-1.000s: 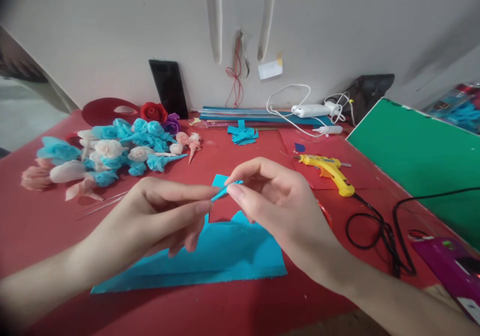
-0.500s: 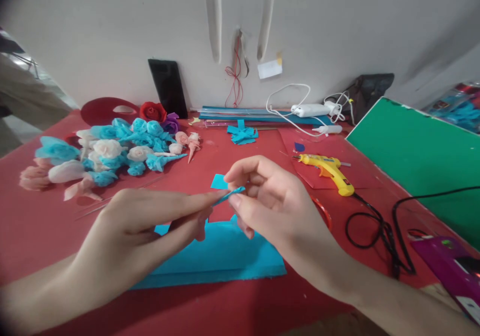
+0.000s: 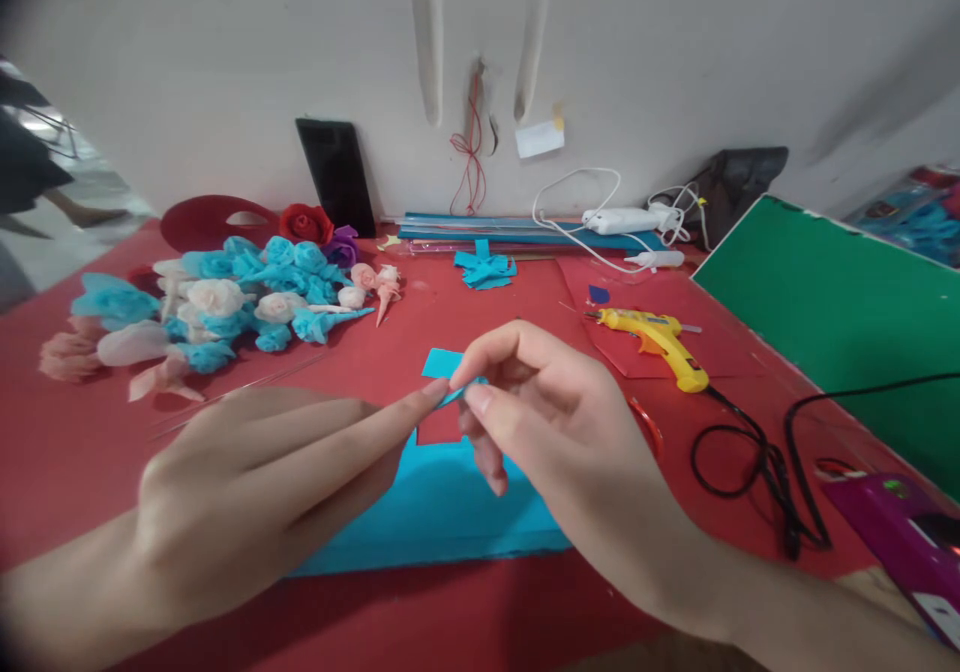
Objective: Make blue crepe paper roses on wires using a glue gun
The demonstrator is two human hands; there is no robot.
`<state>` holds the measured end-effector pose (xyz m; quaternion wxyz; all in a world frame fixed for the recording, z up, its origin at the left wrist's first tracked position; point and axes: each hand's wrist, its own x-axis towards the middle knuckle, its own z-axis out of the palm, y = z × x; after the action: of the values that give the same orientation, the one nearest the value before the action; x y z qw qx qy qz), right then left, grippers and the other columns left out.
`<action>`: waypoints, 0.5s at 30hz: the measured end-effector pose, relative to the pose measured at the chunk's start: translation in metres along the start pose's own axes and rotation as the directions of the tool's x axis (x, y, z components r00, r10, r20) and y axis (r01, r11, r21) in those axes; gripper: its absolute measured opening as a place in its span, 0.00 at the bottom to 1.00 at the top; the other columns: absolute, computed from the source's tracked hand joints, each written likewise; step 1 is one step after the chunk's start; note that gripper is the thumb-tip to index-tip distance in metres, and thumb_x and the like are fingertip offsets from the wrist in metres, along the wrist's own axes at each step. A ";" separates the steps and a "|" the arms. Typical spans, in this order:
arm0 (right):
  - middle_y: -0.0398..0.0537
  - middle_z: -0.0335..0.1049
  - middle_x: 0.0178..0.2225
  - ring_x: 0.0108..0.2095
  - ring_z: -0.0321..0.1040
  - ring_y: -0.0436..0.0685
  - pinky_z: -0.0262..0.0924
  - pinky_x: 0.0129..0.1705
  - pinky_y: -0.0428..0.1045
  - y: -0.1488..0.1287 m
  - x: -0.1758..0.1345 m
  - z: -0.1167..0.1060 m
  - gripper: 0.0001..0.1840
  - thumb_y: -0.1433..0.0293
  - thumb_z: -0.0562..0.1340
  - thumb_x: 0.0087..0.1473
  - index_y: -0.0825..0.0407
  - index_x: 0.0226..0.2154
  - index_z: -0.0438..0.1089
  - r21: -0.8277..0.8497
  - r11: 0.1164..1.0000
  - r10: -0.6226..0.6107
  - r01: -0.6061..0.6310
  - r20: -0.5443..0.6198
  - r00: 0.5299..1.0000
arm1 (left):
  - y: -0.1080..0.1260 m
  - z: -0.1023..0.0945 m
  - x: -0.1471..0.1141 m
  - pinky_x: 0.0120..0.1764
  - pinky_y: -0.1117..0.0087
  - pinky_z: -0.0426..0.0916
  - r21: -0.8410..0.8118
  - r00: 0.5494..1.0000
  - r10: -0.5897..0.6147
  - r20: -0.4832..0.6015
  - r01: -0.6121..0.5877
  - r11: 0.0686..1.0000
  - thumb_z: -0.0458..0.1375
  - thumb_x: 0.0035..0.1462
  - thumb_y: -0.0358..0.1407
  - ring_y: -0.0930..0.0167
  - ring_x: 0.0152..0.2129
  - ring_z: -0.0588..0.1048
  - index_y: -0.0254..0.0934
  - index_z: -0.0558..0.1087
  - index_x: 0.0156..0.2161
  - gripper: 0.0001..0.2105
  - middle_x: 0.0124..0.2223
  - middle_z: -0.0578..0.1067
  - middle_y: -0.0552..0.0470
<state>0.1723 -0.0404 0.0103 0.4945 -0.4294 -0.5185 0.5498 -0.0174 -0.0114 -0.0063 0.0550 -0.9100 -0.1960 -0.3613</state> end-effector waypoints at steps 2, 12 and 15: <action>0.38 0.62 0.21 0.17 0.60 0.43 0.57 0.18 0.38 -0.002 0.000 0.001 0.06 0.74 0.57 0.54 0.49 0.29 0.68 0.028 1.000 0.007 -0.007 -0.004 1.000 | -0.001 -0.001 0.001 0.20 0.71 0.52 0.021 1.000 0.028 0.014 -0.028 0.999 0.49 0.60 0.25 0.75 0.17 0.60 0.30 0.65 0.51 0.14 0.21 0.65 0.60; 0.39 0.62 0.21 0.17 0.58 0.44 0.55 0.16 0.39 -0.002 0.002 -0.004 0.09 0.74 0.55 0.55 0.49 0.28 0.68 -0.058 0.998 -0.036 0.031 -0.077 0.996 | 0.000 -0.002 0.005 0.17 0.73 0.52 0.003 0.999 -0.021 0.027 0.021 1.000 0.48 0.60 0.25 0.78 0.15 0.61 0.32 0.69 0.49 0.14 0.20 0.67 0.60; 0.39 0.64 0.27 0.22 0.60 0.44 0.58 0.21 0.38 -0.004 0.005 -0.011 0.11 0.76 0.56 0.54 0.45 0.31 0.70 -0.179 0.977 -0.127 0.114 -0.058 0.990 | 0.004 -0.006 0.011 0.18 0.79 0.58 -0.307 0.978 -0.196 0.076 0.209 0.928 0.51 0.58 0.25 0.80 0.15 0.66 0.34 0.74 0.44 0.12 0.20 0.71 0.59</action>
<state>0.1824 -0.0344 0.0140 0.5049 -0.4578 -0.5725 0.4558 -0.0119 -0.0128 0.0056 -0.1319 -0.8897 -0.2302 -0.3716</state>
